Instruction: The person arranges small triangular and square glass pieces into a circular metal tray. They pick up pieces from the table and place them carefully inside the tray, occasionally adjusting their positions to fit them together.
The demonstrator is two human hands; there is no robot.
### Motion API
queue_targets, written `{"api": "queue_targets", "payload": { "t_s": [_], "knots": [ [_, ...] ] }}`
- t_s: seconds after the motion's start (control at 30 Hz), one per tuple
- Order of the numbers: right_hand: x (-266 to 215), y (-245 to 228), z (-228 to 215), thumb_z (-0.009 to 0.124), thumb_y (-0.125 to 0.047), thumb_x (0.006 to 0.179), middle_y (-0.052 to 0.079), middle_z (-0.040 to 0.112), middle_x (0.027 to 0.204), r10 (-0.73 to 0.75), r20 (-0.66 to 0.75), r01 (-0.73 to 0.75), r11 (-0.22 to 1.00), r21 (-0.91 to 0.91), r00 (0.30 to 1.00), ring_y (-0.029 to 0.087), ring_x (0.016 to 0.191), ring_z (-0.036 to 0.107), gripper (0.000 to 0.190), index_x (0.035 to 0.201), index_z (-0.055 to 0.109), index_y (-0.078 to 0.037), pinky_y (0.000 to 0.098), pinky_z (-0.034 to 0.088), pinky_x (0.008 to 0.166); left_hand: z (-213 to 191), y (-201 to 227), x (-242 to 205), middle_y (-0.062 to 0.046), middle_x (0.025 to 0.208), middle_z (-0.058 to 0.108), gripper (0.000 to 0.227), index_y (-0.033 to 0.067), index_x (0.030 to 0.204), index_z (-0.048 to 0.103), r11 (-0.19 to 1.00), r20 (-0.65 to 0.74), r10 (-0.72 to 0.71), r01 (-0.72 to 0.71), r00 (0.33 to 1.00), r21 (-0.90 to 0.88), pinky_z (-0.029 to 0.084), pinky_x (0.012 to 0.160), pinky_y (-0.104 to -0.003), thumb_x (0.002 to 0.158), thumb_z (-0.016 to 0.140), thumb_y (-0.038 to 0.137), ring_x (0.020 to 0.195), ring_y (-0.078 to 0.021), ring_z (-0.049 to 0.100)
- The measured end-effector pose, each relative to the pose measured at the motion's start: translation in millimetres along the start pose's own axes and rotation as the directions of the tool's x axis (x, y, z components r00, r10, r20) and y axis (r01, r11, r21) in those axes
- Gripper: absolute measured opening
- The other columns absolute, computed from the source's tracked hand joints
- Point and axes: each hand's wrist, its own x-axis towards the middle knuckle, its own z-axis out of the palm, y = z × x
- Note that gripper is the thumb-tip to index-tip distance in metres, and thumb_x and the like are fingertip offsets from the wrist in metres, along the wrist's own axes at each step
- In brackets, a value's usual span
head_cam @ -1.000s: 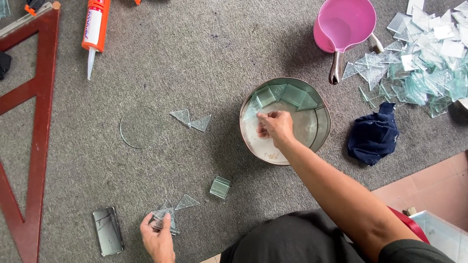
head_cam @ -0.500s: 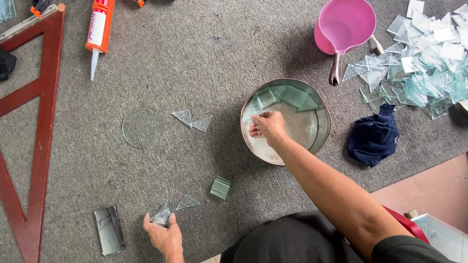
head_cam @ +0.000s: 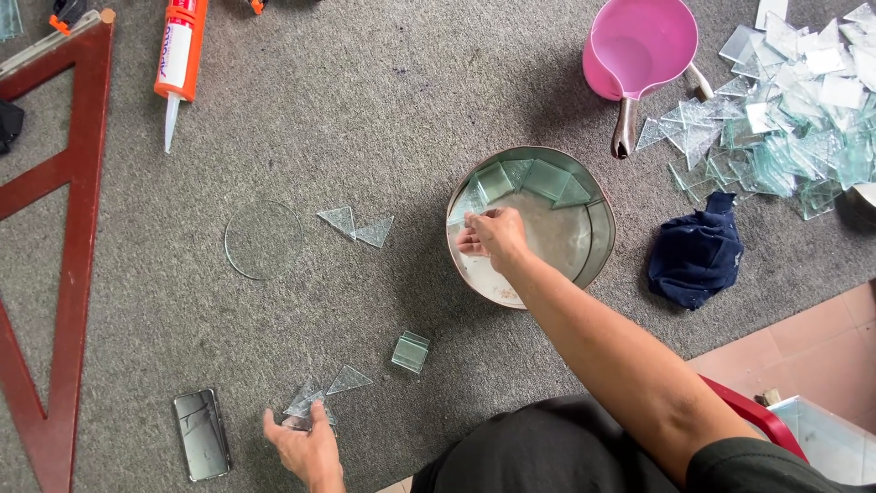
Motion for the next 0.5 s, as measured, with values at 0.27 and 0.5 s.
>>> {"api": "queue_targets", "payload": {
  "t_s": [0.27, 0.5],
  "knots": [
    [0.5, 5.6, -6.5, 0.072, -0.002, 0.111, 0.024, 0.078, 0.087, -0.048, -0.011, 0.048, 0.998, 0.042, 0.999, 0.03, 0.069, 0.077, 0.009, 0.112, 0.072, 0.008, 0.0382, 0.073, 0.067, 15.0, -22.0, 0.9, -0.024, 0.134, 0.056, 0.069, -0.009, 0.146, 0.06, 0.977, -0.18, -0.16, 0.129, 0.971, -0.168, 0.067, 0.089, -0.049, 0.097, 0.096, 0.023, 0.107, -0.0373, 0.068],
    [1.5, 9.7, -10.4, 0.072, -0.002, 0.112, 0.022, 0.078, 0.084, -0.099, 0.017, 0.098, 0.993, 0.071, 0.995, 0.028, 0.065, 0.075, 0.01, 0.109, 0.074, 0.006, 0.038, 0.071, 0.063, 16.0, -31.5, 14.0, -0.028, 0.118, 0.077, 0.066, 0.006, 0.142, 0.055, 0.964, -0.11, -0.227, 0.207, 0.968, -0.165, 0.064, 0.086, -0.047, 0.096, 0.098, 0.025, 0.103, -0.0398, 0.077]
  ]
}}
